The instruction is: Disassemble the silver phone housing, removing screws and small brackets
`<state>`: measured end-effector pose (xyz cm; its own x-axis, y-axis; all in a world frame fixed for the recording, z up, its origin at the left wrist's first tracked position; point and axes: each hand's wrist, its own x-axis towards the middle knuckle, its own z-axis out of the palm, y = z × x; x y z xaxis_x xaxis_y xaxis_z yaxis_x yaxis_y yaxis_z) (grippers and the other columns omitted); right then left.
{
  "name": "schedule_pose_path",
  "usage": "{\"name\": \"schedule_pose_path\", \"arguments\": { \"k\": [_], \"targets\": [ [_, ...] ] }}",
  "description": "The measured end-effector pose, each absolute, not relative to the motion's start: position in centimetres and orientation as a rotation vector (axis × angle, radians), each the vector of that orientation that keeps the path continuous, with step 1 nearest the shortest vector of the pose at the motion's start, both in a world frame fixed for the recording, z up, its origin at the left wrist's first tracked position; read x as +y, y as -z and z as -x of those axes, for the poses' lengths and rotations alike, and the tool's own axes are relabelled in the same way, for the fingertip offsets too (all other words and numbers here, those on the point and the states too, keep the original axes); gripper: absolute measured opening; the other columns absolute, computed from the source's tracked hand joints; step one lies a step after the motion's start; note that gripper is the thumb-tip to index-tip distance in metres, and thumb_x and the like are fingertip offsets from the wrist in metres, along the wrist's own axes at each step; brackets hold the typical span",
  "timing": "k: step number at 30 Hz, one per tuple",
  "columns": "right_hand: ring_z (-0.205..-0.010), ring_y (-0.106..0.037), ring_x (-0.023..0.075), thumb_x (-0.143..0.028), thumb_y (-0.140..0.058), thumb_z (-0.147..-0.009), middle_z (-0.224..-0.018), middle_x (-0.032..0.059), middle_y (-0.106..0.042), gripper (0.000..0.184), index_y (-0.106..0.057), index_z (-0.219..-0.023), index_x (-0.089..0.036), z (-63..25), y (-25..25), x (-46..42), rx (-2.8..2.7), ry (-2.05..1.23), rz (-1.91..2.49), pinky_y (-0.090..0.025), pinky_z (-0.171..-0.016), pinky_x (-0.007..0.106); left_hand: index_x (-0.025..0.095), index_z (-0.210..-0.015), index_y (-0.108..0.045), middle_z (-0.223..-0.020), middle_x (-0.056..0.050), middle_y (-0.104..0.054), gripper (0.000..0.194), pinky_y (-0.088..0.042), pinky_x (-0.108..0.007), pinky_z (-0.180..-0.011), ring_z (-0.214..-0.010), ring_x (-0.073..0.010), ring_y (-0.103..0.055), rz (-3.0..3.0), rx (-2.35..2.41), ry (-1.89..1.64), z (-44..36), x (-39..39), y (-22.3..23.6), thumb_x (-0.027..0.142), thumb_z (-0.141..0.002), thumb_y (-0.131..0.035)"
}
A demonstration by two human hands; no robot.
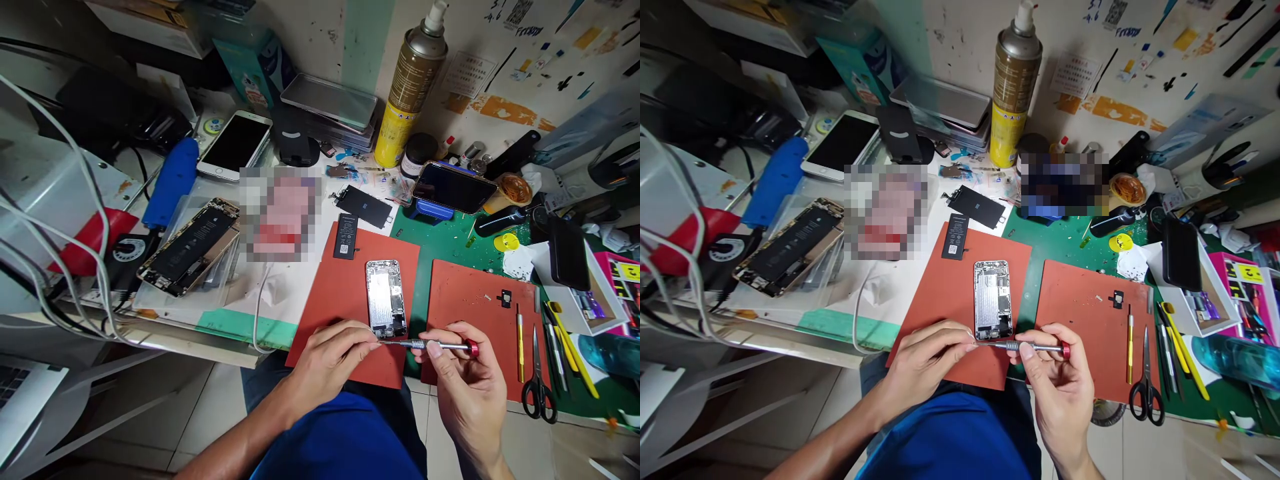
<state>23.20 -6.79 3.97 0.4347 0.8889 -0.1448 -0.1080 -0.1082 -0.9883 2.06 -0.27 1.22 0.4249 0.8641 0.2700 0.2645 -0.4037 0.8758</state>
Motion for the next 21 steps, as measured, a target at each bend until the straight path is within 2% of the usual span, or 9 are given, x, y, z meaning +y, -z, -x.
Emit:
{"name": "schedule_pose_path", "arguments": {
  "k": [11, 16, 21],
  "targets": [
    [-0.075, -0.084, 0.0213, -0.020, -0.081, -0.094, -0.100, 0.0071, -0.085, 0.029, -0.067, -0.119, -0.025, -22.7, -4.8, -6.9, -0.808, -0.923, 1.439, -0.070, -0.069, 0.028, 0.021, -0.110, -0.074, -0.098, -0.002, -0.080, 0.015, -0.063, -0.024, -0.085, -0.092, -0.0143, -0.077, -1.931, 0.939, -0.956, -1.9, -0.4, -0.8, 0.012, -0.105, -0.063],
    [-0.091, -0.085, 0.0219, -0.019, -0.080, -0.094, -0.102, 0.0073, -0.086, 0.031, -0.067, -0.121, -0.025, -22.9, -5.1, -6.9, -0.929, -0.874, 1.464, -0.071, -0.080, 0.029, 0.021, -0.111, -0.075, -0.100, -0.003, -0.081, 0.017, -0.063, -0.026, -0.085, -0.094, -0.0156, -0.078, -1.954, 0.954, -0.896, -1.8, -0.4, -0.9, 0.015, -0.106, -0.061],
    [-0.098, -0.084, 0.0206, -0.015, -0.078, -0.095, -0.109, 0.0076, -0.085, 0.034, -0.066, -0.124, -0.026, -23.4, -5.3, -7.1, -1.014, -0.883, 1.473, -0.069, -0.090, 0.029, 0.020, -0.111, -0.074, -0.102, -0.003, -0.080, 0.016, -0.063, -0.025, -0.088, -0.095, -0.0146, -0.077, -1.971, 0.944, -0.854, -1.7, -0.4, -1.0, 0.014, -0.107, -0.060]
  ]
}}
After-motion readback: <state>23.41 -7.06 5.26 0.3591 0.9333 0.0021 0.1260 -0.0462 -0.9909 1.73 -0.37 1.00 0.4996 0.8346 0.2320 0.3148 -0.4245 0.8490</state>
